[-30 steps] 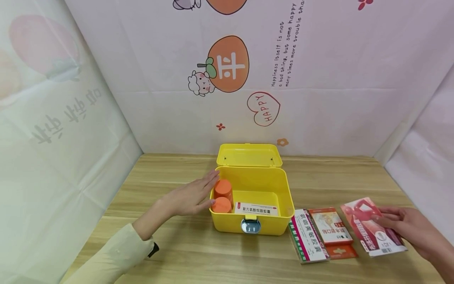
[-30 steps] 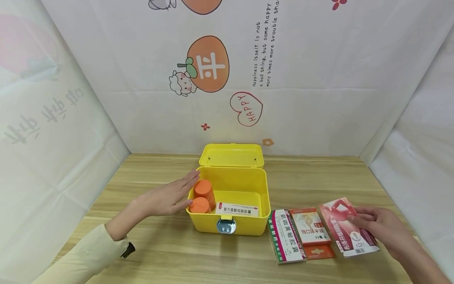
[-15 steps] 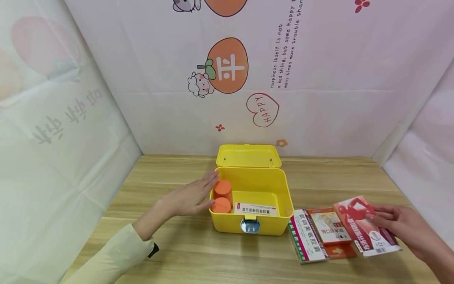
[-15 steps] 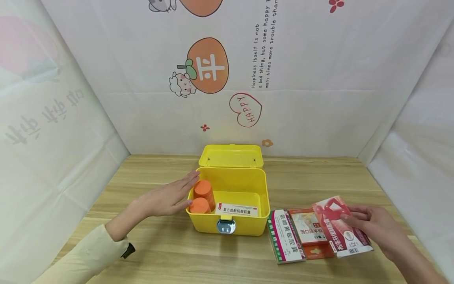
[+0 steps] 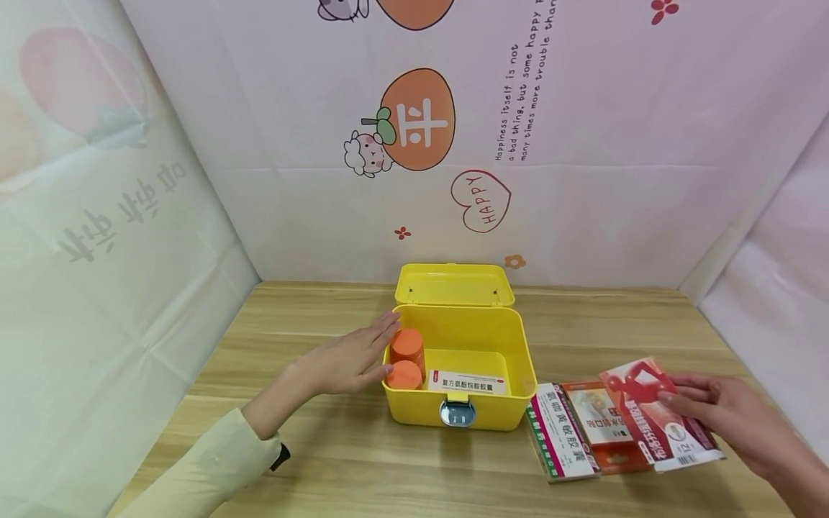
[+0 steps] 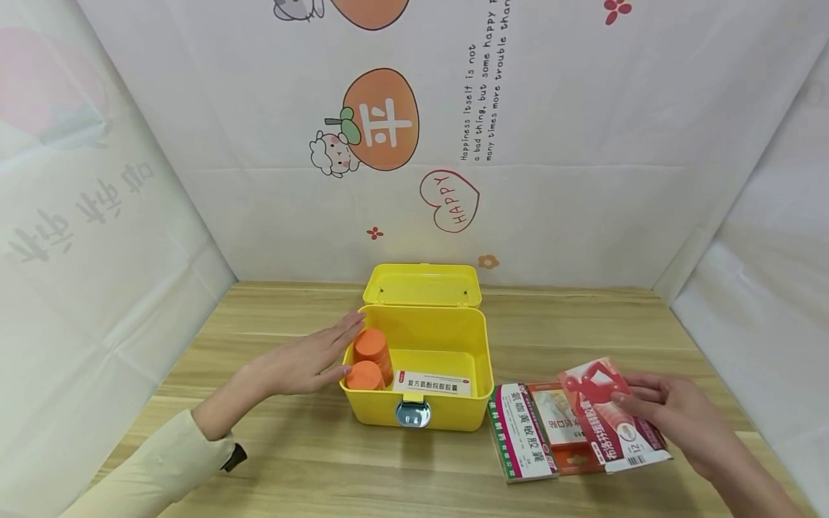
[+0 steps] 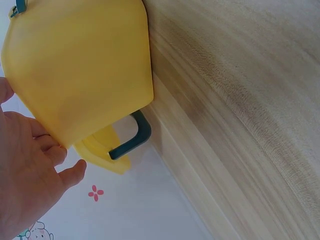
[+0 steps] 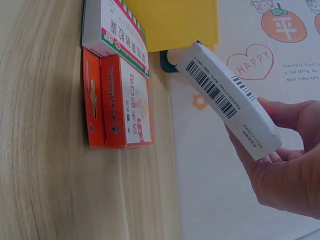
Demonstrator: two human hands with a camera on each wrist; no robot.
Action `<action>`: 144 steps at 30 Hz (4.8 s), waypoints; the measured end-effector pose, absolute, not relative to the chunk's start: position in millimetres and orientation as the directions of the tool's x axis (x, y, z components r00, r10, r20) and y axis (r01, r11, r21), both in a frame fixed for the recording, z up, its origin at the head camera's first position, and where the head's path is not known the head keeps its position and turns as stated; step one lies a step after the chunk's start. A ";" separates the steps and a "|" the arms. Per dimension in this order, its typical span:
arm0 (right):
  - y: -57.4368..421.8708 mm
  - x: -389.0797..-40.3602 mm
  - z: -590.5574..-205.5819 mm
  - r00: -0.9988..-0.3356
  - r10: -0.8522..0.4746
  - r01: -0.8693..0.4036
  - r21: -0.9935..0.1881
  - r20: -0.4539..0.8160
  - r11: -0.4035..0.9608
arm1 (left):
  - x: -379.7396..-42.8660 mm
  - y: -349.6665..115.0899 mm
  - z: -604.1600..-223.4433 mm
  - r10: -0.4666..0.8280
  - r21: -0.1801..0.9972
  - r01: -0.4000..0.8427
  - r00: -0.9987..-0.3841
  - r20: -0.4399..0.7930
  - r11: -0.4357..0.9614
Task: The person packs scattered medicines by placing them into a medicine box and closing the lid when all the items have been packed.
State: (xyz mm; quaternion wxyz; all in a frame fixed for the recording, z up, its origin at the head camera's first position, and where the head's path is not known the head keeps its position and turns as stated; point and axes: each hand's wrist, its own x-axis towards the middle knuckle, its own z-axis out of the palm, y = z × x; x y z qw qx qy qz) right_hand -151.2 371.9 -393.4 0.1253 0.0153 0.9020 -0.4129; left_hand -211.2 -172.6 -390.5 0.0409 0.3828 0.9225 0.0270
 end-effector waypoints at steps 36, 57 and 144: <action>338.4 -147.4 -383.4 -0.969 -0.136 0.078 -0.776 -0.207 0.626 | -210.8 -170.8 -389.2 0.704 0.082 0.699 -0.708 -0.063 0.710; 320.9 -148.8 -377.7 -0.955 -0.183 0.093 -0.818 -0.235 0.567 | -210.1 -171.3 -390.3 0.693 0.078 0.688 -0.718 -0.070 0.721; 236.3 -179.0 -327.7 -0.933 -0.319 -0.087 -0.752 -0.169 0.653 | -209.4 -171.5 -387.9 0.700 0.086 0.695 -0.712 -0.059 0.714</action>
